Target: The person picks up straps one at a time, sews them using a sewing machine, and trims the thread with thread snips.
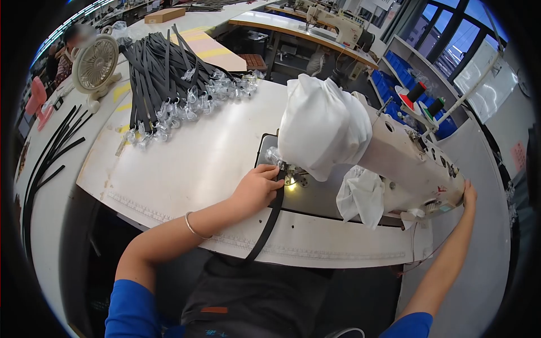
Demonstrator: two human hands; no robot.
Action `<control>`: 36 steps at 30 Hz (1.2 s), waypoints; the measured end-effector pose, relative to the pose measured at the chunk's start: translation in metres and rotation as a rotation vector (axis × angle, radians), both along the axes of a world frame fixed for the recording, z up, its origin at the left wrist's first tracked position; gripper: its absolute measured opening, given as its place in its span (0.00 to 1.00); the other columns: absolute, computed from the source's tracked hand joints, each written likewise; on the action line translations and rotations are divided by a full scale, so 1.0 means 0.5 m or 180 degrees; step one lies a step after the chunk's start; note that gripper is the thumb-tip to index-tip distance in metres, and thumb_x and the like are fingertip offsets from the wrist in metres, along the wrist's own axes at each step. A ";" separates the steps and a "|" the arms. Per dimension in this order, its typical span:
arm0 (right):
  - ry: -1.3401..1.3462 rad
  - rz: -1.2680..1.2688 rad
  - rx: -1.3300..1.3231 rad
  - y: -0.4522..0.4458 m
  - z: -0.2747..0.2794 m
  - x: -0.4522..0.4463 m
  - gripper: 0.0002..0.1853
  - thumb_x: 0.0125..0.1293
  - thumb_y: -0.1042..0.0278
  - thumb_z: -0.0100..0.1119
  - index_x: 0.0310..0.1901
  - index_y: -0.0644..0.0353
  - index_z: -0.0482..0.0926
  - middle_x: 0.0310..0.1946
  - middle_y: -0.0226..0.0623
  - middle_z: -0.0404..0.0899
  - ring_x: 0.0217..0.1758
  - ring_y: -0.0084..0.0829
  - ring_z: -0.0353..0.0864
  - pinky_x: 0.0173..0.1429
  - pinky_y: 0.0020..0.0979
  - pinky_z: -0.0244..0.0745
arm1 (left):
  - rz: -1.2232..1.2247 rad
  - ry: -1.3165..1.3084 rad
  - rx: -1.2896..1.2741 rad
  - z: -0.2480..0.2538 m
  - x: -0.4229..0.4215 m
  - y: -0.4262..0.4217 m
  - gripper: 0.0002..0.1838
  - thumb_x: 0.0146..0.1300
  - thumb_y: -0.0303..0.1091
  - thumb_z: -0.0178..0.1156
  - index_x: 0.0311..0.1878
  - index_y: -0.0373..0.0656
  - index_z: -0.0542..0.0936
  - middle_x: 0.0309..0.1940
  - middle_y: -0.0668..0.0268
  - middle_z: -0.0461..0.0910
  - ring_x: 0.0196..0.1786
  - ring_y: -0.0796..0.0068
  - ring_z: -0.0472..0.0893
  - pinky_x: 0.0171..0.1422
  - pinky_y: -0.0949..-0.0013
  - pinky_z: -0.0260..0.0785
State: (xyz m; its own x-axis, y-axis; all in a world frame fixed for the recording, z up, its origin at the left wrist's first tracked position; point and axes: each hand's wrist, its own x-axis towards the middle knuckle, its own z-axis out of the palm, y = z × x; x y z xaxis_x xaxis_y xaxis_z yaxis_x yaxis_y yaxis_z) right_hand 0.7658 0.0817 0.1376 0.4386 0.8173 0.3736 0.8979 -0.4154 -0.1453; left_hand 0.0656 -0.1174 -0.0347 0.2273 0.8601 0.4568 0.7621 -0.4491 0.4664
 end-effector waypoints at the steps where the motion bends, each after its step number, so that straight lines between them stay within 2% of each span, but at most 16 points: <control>1: 0.0020 -0.0004 -0.0024 -0.004 0.001 -0.011 0.29 0.68 0.45 0.38 0.53 0.63 0.73 0.50 0.52 0.75 0.55 0.51 0.72 0.58 0.41 0.65 | -0.0116 -0.0054 0.0055 0.000 -0.007 0.006 0.18 0.46 0.20 0.59 0.43 0.42 0.82 0.52 0.54 0.75 0.57 0.57 0.71 0.60 0.64 0.67; 3: 0.0612 0.0067 0.0283 -0.022 0.005 -0.041 0.29 0.67 0.45 0.39 0.52 0.64 0.74 0.50 0.53 0.75 0.55 0.52 0.71 0.58 0.42 0.64 | -0.0243 -0.0111 0.0102 -0.002 -0.017 0.014 0.18 0.45 0.20 0.59 0.42 0.41 0.82 0.51 0.53 0.75 0.57 0.57 0.72 0.59 0.65 0.69; 10: 0.0457 0.0235 0.0213 -0.032 0.002 -0.037 0.31 0.67 0.43 0.39 0.55 0.64 0.72 0.50 0.53 0.75 0.57 0.48 0.71 0.58 0.41 0.65 | -0.0304 0.0089 0.0187 -0.003 -0.017 0.015 0.16 0.45 0.23 0.60 0.41 0.41 0.83 0.49 0.54 0.76 0.56 0.59 0.71 0.59 0.66 0.67; 12: 0.1431 0.0072 0.0265 -0.076 0.010 -0.101 0.31 0.66 0.42 0.39 0.57 0.62 0.71 0.49 0.52 0.76 0.52 0.45 0.75 0.50 0.38 0.70 | -0.0304 0.0131 0.0216 -0.005 -0.016 0.013 0.16 0.45 0.23 0.60 0.41 0.41 0.83 0.49 0.54 0.76 0.56 0.59 0.71 0.59 0.66 0.67; 13: 0.1427 0.0067 0.0249 -0.054 -0.006 -0.058 0.31 0.66 0.42 0.39 0.57 0.62 0.71 0.49 0.52 0.76 0.52 0.45 0.75 0.50 0.38 0.70 | -0.0289 0.0126 0.0260 -0.006 -0.015 0.012 0.16 0.45 0.24 0.60 0.40 0.41 0.83 0.49 0.54 0.76 0.56 0.59 0.71 0.59 0.66 0.67; 15: 0.0369 0.0585 0.0940 0.010 -0.051 0.071 0.30 0.67 0.43 0.40 0.53 0.64 0.72 0.38 0.49 0.78 0.32 0.40 0.79 0.31 0.37 0.72 | -0.0280 0.0140 0.0306 -0.009 -0.013 0.011 0.15 0.45 0.24 0.60 0.40 0.41 0.83 0.49 0.54 0.76 0.56 0.60 0.71 0.59 0.66 0.67; 16: 0.0384 0.0573 0.0943 -0.003 -0.041 0.042 0.30 0.67 0.43 0.40 0.53 0.64 0.72 0.38 0.49 0.78 0.32 0.40 0.79 0.31 0.37 0.72 | -0.0268 0.0083 0.0274 -0.011 -0.013 0.011 0.15 0.45 0.24 0.60 0.40 0.41 0.83 0.49 0.54 0.76 0.56 0.60 0.72 0.59 0.66 0.67; 18: 0.0946 0.0404 0.0269 -0.027 0.018 -0.061 0.29 0.66 0.42 0.42 0.42 0.67 0.74 0.16 0.37 0.70 0.07 0.31 0.64 0.12 0.35 0.56 | -0.0238 0.0035 0.0300 -0.002 -0.010 0.012 0.15 0.45 0.24 0.60 0.40 0.41 0.84 0.49 0.54 0.76 0.56 0.60 0.72 0.59 0.66 0.67; 22: 0.1011 0.0320 -0.0030 -0.009 0.018 -0.037 0.25 0.67 0.46 0.41 0.43 0.65 0.73 0.18 0.36 0.71 0.09 0.31 0.63 0.13 0.35 0.56 | -0.0227 0.0186 0.0342 0.003 -0.009 0.003 0.14 0.45 0.24 0.61 0.39 0.41 0.84 0.49 0.54 0.76 0.56 0.60 0.72 0.59 0.66 0.68; 25: 0.1144 0.0452 0.0282 -0.044 -0.008 -0.049 0.26 0.68 0.46 0.41 0.42 0.66 0.73 0.16 0.35 0.70 0.10 0.30 0.63 0.13 0.35 0.57 | -0.0265 0.0049 0.0174 0.000 -0.009 0.003 0.17 0.43 0.21 0.60 0.40 0.41 0.83 0.51 0.53 0.75 0.57 0.56 0.72 0.59 0.63 0.69; 27: 0.1432 0.0367 0.0842 -0.099 -0.031 -0.102 0.27 0.68 0.44 0.41 0.44 0.66 0.73 0.21 0.37 0.74 0.14 0.30 0.69 0.16 0.33 0.64 | -0.0287 0.0072 0.0193 0.002 -0.010 0.005 0.17 0.43 0.21 0.60 0.40 0.40 0.83 0.51 0.52 0.75 0.57 0.56 0.72 0.59 0.63 0.68; 29: 0.1695 0.0507 0.1920 -0.110 -0.138 -0.070 0.28 0.69 0.44 0.39 0.51 0.65 0.71 0.35 0.41 0.77 0.29 0.31 0.77 0.29 0.31 0.74 | -0.0282 0.0052 0.0187 0.000 -0.008 0.005 0.17 0.43 0.21 0.60 0.40 0.40 0.83 0.51 0.52 0.75 0.57 0.56 0.72 0.59 0.63 0.68; 31: 0.3545 0.1091 0.2288 -0.152 -0.226 -0.111 0.30 0.70 0.43 0.36 0.54 0.66 0.69 0.50 0.43 0.74 0.53 0.34 0.73 0.56 0.31 0.68 | -0.0241 0.0058 0.0184 0.003 -0.008 0.003 0.17 0.44 0.21 0.60 0.41 0.39 0.82 0.52 0.52 0.74 0.57 0.56 0.71 0.60 0.63 0.67; 32: 0.3531 0.1110 0.2277 -0.148 -0.233 -0.104 0.30 0.70 0.43 0.36 0.54 0.66 0.69 0.50 0.43 0.74 0.53 0.34 0.73 0.56 0.31 0.68 | -0.0227 0.0039 0.0187 0.003 -0.006 0.002 0.17 0.44 0.21 0.60 0.41 0.39 0.82 0.52 0.52 0.74 0.57 0.56 0.71 0.60 0.63 0.67; 34: 0.2509 0.0680 0.2089 -0.144 -0.251 -0.089 0.29 0.70 0.45 0.37 0.55 0.66 0.68 0.47 0.41 0.75 0.50 0.34 0.75 0.54 0.32 0.70 | -0.0230 0.0076 0.0180 0.005 -0.008 0.002 0.17 0.44 0.21 0.60 0.42 0.39 0.82 0.52 0.52 0.74 0.58 0.56 0.71 0.60 0.63 0.67; 36: 0.2289 0.0798 0.2097 -0.146 -0.171 -0.102 0.29 0.70 0.46 0.37 0.56 0.66 0.67 0.49 0.41 0.74 0.48 0.34 0.75 0.50 0.31 0.72 | -0.0229 0.0096 0.0181 0.006 -0.007 0.002 0.17 0.44 0.21 0.60 0.42 0.39 0.82 0.52 0.51 0.74 0.58 0.56 0.71 0.60 0.64 0.67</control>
